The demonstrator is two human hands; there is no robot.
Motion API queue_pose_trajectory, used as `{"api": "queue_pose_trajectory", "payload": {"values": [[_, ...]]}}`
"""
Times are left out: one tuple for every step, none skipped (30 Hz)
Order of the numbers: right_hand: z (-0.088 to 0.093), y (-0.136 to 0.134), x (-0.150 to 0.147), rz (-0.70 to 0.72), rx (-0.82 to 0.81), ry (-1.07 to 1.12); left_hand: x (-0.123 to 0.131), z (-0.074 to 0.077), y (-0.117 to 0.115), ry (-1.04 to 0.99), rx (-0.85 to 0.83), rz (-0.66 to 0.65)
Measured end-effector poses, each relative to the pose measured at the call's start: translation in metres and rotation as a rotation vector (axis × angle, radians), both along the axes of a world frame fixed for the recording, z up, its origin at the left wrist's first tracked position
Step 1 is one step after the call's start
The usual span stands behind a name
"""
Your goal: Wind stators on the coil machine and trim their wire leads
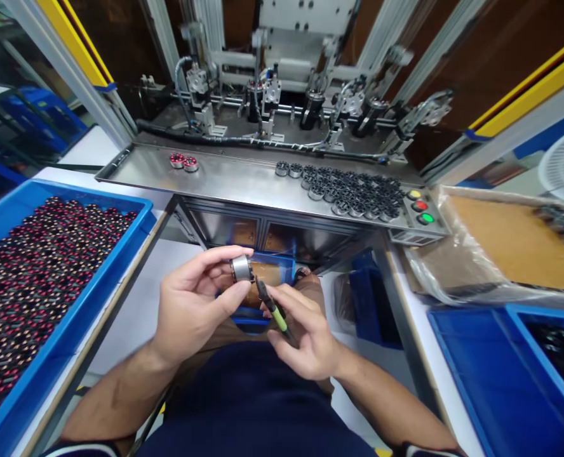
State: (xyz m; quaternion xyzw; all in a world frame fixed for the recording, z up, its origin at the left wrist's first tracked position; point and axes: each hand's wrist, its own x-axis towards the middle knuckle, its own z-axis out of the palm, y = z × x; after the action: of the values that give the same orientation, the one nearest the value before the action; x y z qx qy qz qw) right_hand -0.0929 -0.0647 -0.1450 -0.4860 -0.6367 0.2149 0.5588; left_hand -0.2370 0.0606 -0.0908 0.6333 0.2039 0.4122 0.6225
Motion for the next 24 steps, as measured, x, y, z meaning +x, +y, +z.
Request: {"api": "queue_pose_trajectory", "payload": {"values": [[0.0, 0.0, 0.0, -0.007, 0.005, -0.005, 0.0, 0.0, 0.0, 0.007, 0.01, 0.002], [-0.001, 0.0, 0.0, -0.017, 0.013, -0.012, 0.001, 0.0, 0.0, 0.013, 0.018, 0.004], [-0.001, 0.0, 0.0, -0.025, 0.021, -0.02, 0.001, 0.0, 0.0, 0.016, 0.026, 0.004], [-0.002, -0.001, 0.0, -0.032, 0.028, -0.029, 0.002, -0.001, 0.0, 0.016, 0.031, 0.003], [-0.002, -0.002, 0.0, -0.037, 0.03, -0.038, 0.003, -0.002, 0.0, 0.013, 0.031, 0.002], [-0.003, -0.003, 0.0, -0.041, 0.029, -0.044, 0.003, -0.002, 0.001, 0.007, 0.026, -0.002], [-0.003, -0.003, 0.001, -0.041, 0.021, -0.045, 0.004, -0.004, 0.001, 0.001, 0.019, -0.006], [-0.002, -0.004, 0.001, -0.043, 0.009, -0.043, 0.004, -0.005, 0.002, -0.007, 0.012, -0.008], [-0.002, -0.005, 0.001, -0.045, -0.003, -0.039, 0.004, -0.006, 0.002, -0.018, 0.011, -0.007], [-0.001, -0.005, 0.001, -0.044, -0.011, -0.032, 0.004, -0.007, 0.003, -0.027, 0.017, -0.006], [0.0, -0.005, 0.001, -0.037, -0.019, -0.022, 0.004, -0.009, 0.004, -0.037, 0.033, -0.003], [0.0, -0.004, 0.001, -0.025, -0.025, -0.012, 0.003, -0.01, 0.004, -0.048, 0.058, 0.004], [0.001, -0.004, 0.001, -0.009, -0.03, -0.002, 0.003, -0.011, 0.005, -0.06, 0.087, 0.015], [0.001, -0.003, 0.002, 0.005, -0.035, 0.009, 0.002, -0.012, 0.005, -0.073, 0.116, 0.029], [0.001, -0.003, 0.002, 0.018, -0.041, 0.018, 0.002, -0.012, 0.005, -0.082, 0.141, 0.043], [0.001, -0.002, 0.002, 0.025, -0.045, 0.024, 0.002, -0.012, 0.005, -0.089, 0.159, 0.057], [0.001, -0.002, 0.002, 0.028, -0.048, 0.025, 0.002, -0.012, 0.004, -0.094, 0.175, 0.069], [0.001, -0.002, 0.002, 0.03, -0.05, 0.024, 0.002, -0.012, 0.004, -0.095, 0.191, 0.077], [0.0, -0.001, 0.002, 0.031, -0.053, 0.023, 0.002, -0.011, 0.003, -0.091, 0.21, 0.083], [0.0, -0.001, 0.002, 0.032, -0.054, 0.023, 0.001, -0.011, 0.003, -0.083, 0.231, 0.088], [0.0, -0.001, 0.002, 0.035, -0.054, 0.022, 0.001, -0.011, 0.003, -0.073, 0.252, 0.093], [0.0, -0.001, 0.001, 0.034, -0.053, 0.023, 0.0, -0.01, 0.003, -0.06, 0.272, 0.096], [0.0, 0.0, 0.001, 0.035, -0.048, 0.023, -0.001, -0.01, 0.003, -0.044, 0.288, 0.098], [-0.001, 0.0, 0.001, 0.032, -0.042, 0.022, -0.002, -0.01, 0.003, -0.032, 0.3, 0.1]]}}
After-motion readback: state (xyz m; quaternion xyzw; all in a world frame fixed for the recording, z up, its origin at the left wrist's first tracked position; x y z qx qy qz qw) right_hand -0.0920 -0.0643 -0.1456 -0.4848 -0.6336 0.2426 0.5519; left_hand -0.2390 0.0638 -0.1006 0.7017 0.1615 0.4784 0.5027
